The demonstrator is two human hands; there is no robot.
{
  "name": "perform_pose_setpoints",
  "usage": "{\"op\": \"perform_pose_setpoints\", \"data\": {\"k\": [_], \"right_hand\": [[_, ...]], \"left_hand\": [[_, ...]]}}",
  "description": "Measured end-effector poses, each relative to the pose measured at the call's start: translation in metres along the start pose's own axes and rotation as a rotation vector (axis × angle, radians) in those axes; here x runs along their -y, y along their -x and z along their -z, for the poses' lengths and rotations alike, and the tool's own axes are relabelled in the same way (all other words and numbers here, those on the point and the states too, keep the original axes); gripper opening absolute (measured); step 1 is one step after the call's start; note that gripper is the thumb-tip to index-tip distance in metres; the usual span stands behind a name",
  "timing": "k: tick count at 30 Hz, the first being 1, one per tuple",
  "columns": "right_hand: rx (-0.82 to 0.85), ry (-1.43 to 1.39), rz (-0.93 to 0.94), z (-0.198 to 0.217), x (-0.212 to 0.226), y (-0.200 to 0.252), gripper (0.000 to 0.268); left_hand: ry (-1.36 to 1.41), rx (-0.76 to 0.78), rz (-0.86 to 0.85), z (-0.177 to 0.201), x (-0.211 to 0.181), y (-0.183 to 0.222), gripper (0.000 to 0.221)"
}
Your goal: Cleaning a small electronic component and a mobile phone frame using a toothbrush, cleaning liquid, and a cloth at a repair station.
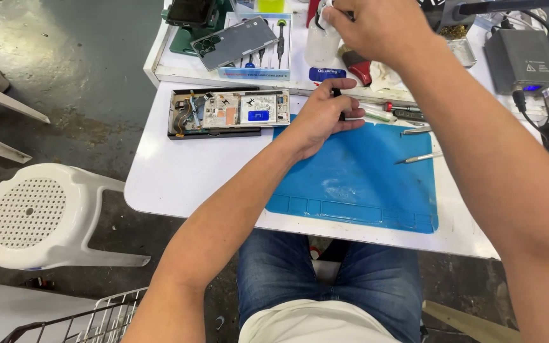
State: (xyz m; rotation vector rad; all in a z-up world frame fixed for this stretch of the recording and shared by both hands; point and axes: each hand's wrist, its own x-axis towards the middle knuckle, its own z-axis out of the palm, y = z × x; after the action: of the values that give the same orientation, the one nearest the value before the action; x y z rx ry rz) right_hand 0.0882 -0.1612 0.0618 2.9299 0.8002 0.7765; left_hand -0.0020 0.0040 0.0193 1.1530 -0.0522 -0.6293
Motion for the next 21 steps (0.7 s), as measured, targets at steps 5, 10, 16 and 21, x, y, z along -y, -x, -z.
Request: {"op": "perform_pose_setpoints", "data": {"k": [5,10,16,21], "right_hand": [[0.003,-0.05,-0.059,0.005,0.003,0.003,0.038],[-0.161,-0.053,0.065,-0.006,-0.004,0.001,0.046],[-0.154,-0.083,0.034,-0.01,0.0,0.003,0.051],[-0.148,-0.42,-0.03,0.008,0.0,-0.002,0.058]], "left_hand": [[0.099,0.025,-0.034,0.006,0.01,-0.011,0.038],[0.09,0.056,-0.122,0.003,0.01,-0.013,0.035],[0.108,0.023,-0.254,0.009,0.012,-0.018,0.027],[-0.039,-0.112,-0.272,0.007,0.005,-0.009,0.027]]}}
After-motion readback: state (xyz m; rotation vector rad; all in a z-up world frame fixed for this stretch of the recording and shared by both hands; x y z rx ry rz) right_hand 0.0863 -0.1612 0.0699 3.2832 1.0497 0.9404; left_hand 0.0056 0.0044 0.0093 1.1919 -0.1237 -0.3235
